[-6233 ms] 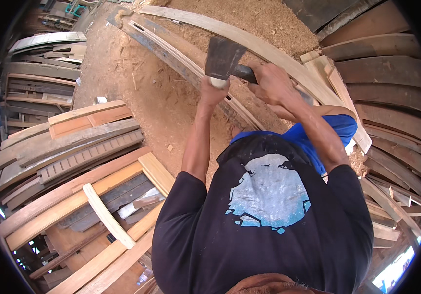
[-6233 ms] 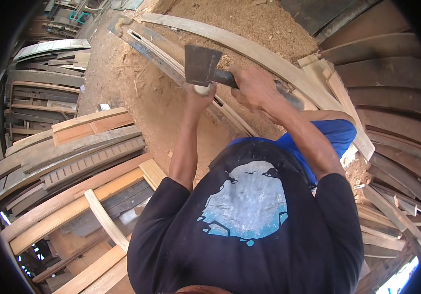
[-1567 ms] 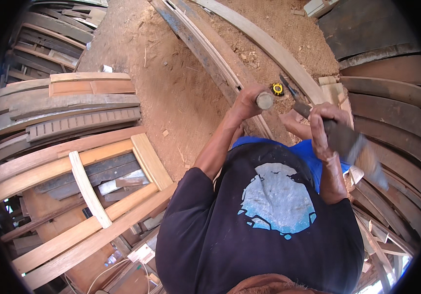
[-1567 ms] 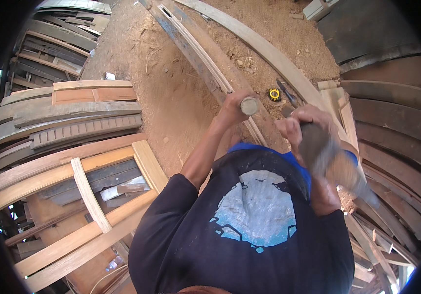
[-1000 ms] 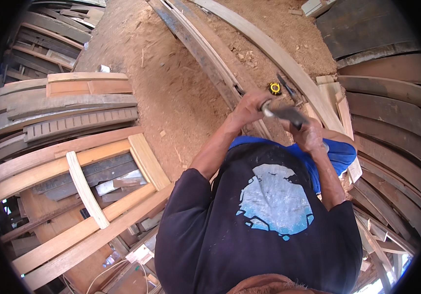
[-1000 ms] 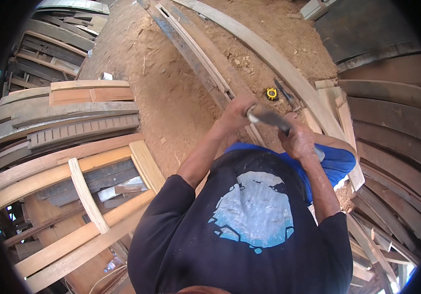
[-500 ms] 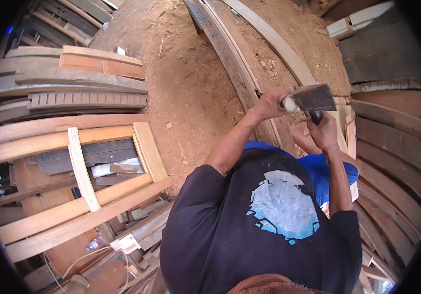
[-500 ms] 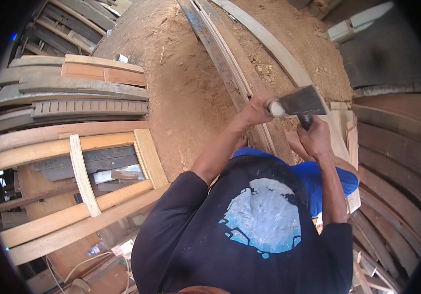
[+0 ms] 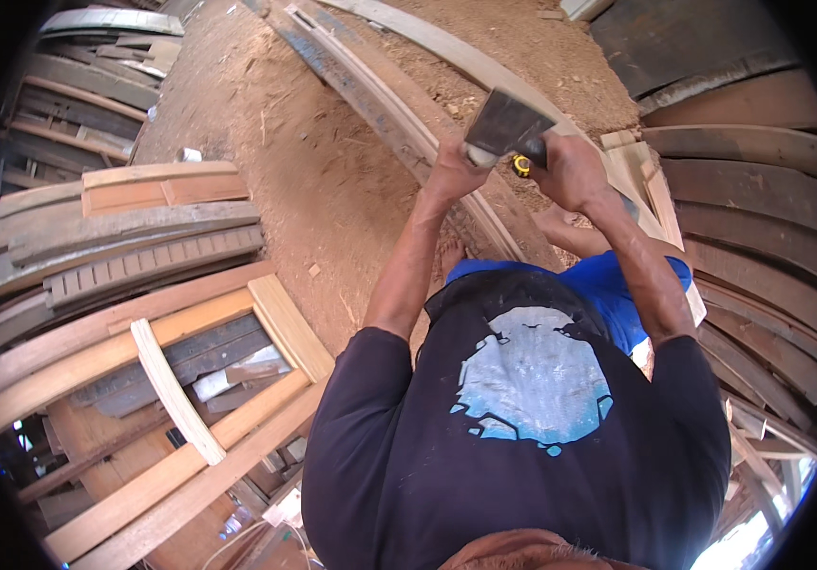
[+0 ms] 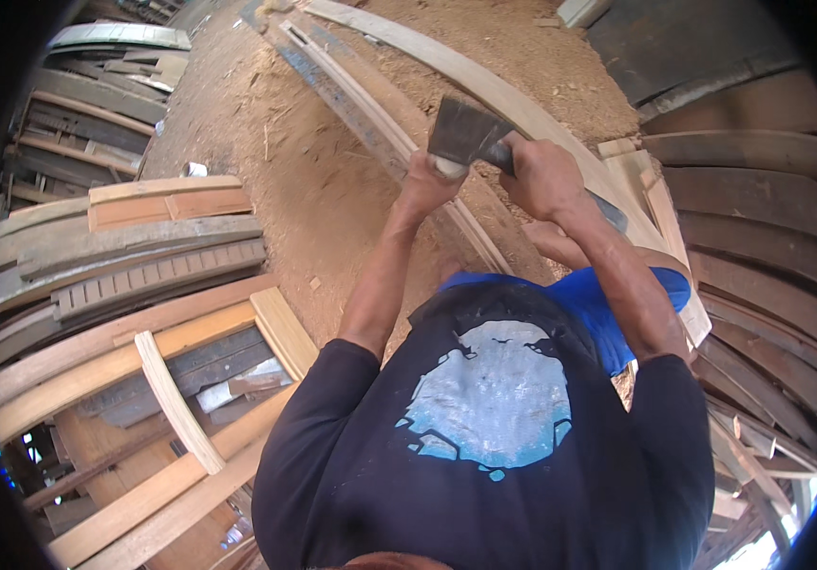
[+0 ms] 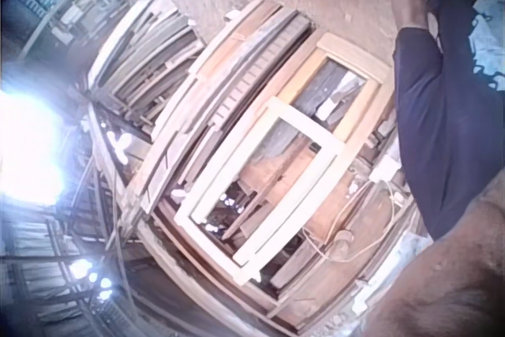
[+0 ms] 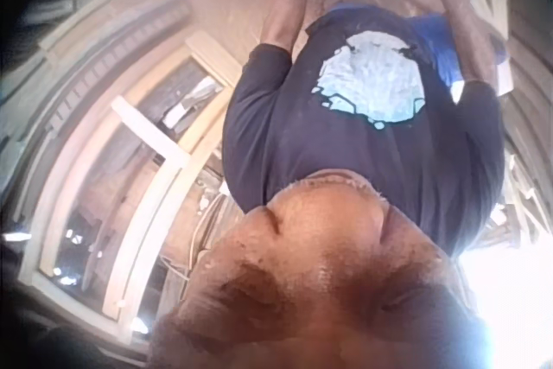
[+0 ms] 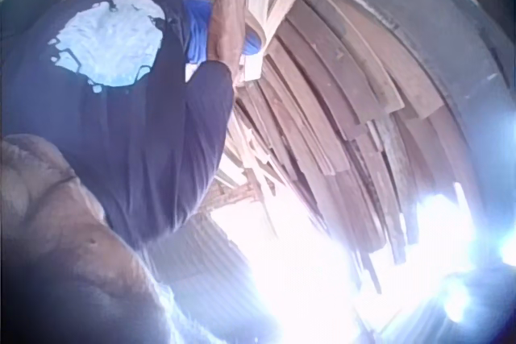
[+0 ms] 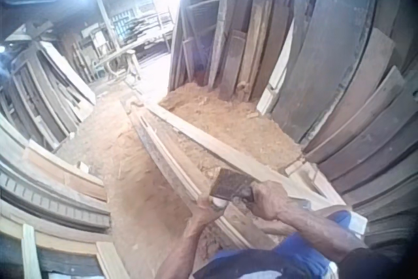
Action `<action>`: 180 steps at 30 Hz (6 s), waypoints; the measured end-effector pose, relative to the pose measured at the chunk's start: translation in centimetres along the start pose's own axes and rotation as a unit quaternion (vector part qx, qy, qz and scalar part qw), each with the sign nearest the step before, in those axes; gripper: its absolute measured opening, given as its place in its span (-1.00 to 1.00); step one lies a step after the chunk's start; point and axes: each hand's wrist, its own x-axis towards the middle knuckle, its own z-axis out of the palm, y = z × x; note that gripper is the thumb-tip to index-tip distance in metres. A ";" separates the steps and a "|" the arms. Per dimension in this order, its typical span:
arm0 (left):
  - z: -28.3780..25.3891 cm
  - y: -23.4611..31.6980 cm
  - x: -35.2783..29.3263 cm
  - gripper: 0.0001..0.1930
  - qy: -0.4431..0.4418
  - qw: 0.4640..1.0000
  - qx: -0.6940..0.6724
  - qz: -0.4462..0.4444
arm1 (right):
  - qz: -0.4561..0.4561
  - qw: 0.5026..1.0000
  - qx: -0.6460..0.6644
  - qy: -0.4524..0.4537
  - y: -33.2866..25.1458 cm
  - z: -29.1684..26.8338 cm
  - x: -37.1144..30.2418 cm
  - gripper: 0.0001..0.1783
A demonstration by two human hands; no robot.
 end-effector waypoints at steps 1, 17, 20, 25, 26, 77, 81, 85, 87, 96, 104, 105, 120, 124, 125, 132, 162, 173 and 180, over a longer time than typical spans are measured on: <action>0.2 -0.9 -0.2 -0.76 0.006 0.999 0.027 0.027 | 0.007 0.997 0.069 0.042 0.2 -0.5 -0.4 -0.59; -0.1 -0.8 -0.6 -0.86 0.067 0.998 0.013 -0.013 | -0.002 0.997 0.068 0.032 0.3 0.9 0.4 -0.65; 0.5 -0.7 -1.7 -0.88 0.093 0.995 0.035 0.029 | -0.001 0.962 0.264 0.064 -0.3 -0.7 0.0 -0.62; -0.8 -3.2 0.3 -0.89 0.115 0.992 0.043 0.010 | -0.090 0.905 0.376 0.177 -4.8 -7.1 0.0 -0.81; -1.0 -3.1 1.2 -0.89 0.123 0.992 0.029 -0.006 | -0.108 0.890 0.393 0.204 -5.0 -7.5 0.6 -0.84; -2.6 2.5 6.9 -0.66 -0.279 0.841 0.332 -0.324 | -0.039 0.800 0.593 -0.088 9.1 20.0 -2.8 -0.41; -0.5 -6.3 -1.0 -0.57 -0.332 0.810 0.377 -0.303 | -0.039 0.741 0.665 -0.084 9.0 20.0 -3.5 -0.56; -1.0 -10.6 -2.9 -0.57 -0.326 0.840 0.281 -0.331 | -0.047 0.800 0.593 -0.075 9.2 19.8 -3.6 -0.58; -1.4 -10.2 -2.1 -0.59 -0.320 0.842 0.296 -0.317 | -0.058 0.823 0.557 -0.095 9.4 19.3 -3.4 -0.56; -6.8 -6.7 2.8 -0.63 0.182 0.950 0.200 -0.159 | -0.032 0.773 0.631 -0.058 9.0 22.0 -4.5 -0.43; -7.4 1.0 2.5 -0.84 0.174 0.977 -0.040 -0.121 | 0.020 0.839 0.533 0.111 4.0 11.4 -2.5 -0.48; -6.4 0.7 2.5 -0.84 0.197 0.965 -0.154 -0.085 | 0.021 0.846 0.520 0.118 2.5 8.2 -2.1 -0.49; -1.7 -3.3 1.2 -0.80 0.227 0.961 -0.091 -0.132 | -0.023 0.873 0.415 0.256 -5.2 -7.3 -2.4 -0.69; 1.2 -2.5 2.2 -0.79 0.248 0.955 -0.099 -0.132 | -0.118 0.873 0.431 0.199 -4.6 -5.2 1.4 -0.76; 1.1 -3.7 2.0 -0.77 0.234 0.965 -0.110 -0.041 | -0.125 0.958 0.230 0.114 -3.6 -3.4 3.4 -0.72; 1.0 -2.6 -2.3 -0.68 0.213 0.968 -0.098 -0.094 | -0.090 0.994 0.030 0.048 -3.3 -2.0 5.3 -0.77; 6.2 -1.1 -7.9 -0.83 -0.197 0.953 0.124 0.195 | -0.040 0.889 0.454 0.052 -1.9 -2.9 -4.6 -0.61; -3.2 1.5 1.0 -0.86 0.199 0.972 -0.089 -0.086 | -0.102 0.850 0.490 0.163 -4.0 -5.9 -4.4 -0.64; -2.6 1.0 0.2 -0.89 0.199 0.971 -0.100 -0.087 | -0.106 0.835 0.502 0.197 -5.9 -8.2 -4.4 -0.76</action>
